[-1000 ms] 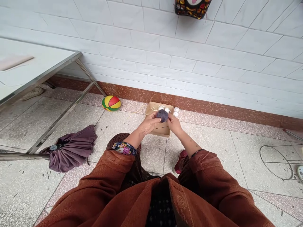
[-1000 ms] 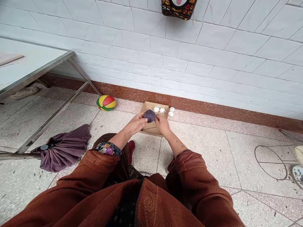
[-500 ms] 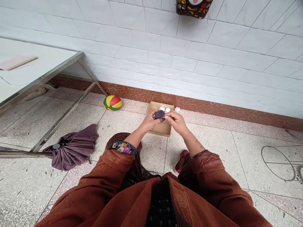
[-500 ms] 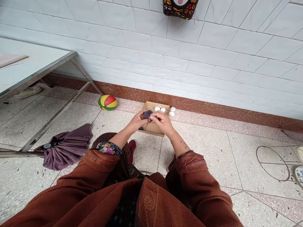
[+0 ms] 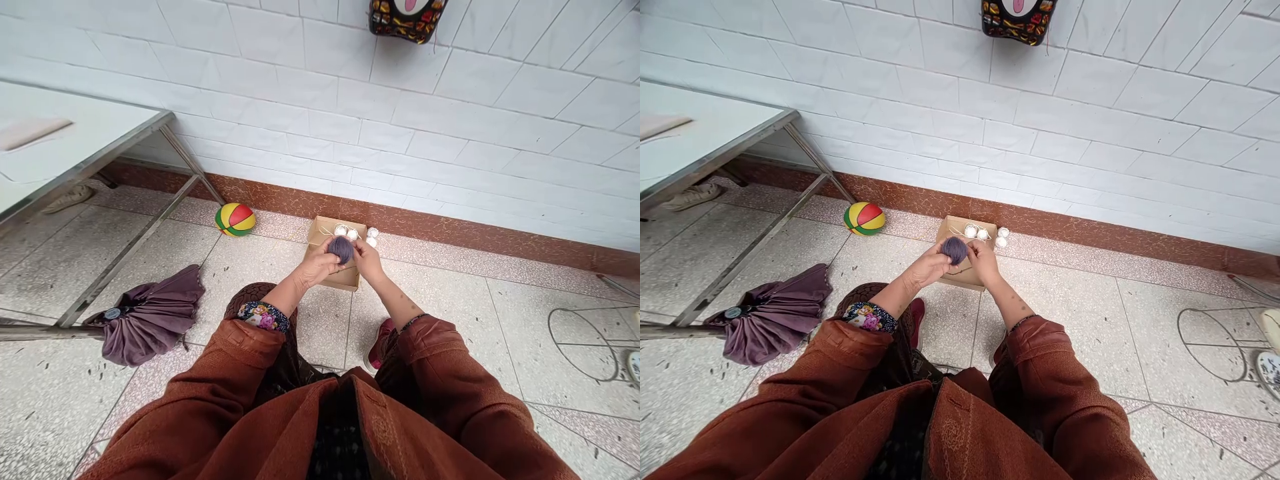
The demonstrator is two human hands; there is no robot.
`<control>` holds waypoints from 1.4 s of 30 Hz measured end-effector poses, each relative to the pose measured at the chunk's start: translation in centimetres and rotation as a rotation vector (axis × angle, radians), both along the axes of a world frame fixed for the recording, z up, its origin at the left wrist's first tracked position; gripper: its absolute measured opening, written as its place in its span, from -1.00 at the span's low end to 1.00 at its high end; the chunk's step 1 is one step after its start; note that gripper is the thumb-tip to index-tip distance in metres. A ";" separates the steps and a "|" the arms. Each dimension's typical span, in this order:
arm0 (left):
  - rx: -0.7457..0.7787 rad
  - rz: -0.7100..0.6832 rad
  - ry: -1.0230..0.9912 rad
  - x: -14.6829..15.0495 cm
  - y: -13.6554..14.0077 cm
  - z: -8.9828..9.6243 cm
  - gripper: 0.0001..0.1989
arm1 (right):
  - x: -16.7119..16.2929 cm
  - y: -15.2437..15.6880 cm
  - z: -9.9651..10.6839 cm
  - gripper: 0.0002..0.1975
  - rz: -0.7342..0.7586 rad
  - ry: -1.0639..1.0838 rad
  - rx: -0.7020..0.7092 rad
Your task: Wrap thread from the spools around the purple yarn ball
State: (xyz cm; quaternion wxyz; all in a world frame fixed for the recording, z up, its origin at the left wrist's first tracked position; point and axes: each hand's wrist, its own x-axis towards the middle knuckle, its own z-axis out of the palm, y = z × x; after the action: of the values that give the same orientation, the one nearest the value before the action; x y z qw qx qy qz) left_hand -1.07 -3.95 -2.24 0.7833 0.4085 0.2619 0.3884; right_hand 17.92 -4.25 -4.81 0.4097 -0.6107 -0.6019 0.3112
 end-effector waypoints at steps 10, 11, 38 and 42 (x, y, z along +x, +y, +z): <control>-0.055 0.215 0.049 0.3 1.3 -0.5 -0.59 | -0.1 -1.1 -0.2 -0.89 0.192 -0.173 0.082; -0.035 0.225 0.102 0.3 1.4 -0.6 -0.58 | -0.1 -1.2 -0.1 -0.88 0.216 -0.165 0.092; -0.016 -0.062 0.013 -0.4 0.8 -0.6 -0.34 | 0.0 -1.1 0.2 -0.88 0.143 0.128 -0.122; -0.005 0.132 0.106 -0.7 1.5 -0.9 -0.40 | -0.2 -1.8 1.0 -0.82 0.277 0.080 -0.080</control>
State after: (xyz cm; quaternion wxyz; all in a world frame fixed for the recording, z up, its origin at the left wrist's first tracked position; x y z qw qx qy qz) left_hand -1.79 -2.41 -3.19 0.7422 0.4083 0.3305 0.4162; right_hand 17.74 -6.04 -3.83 0.3618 -0.5247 -0.6507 0.4128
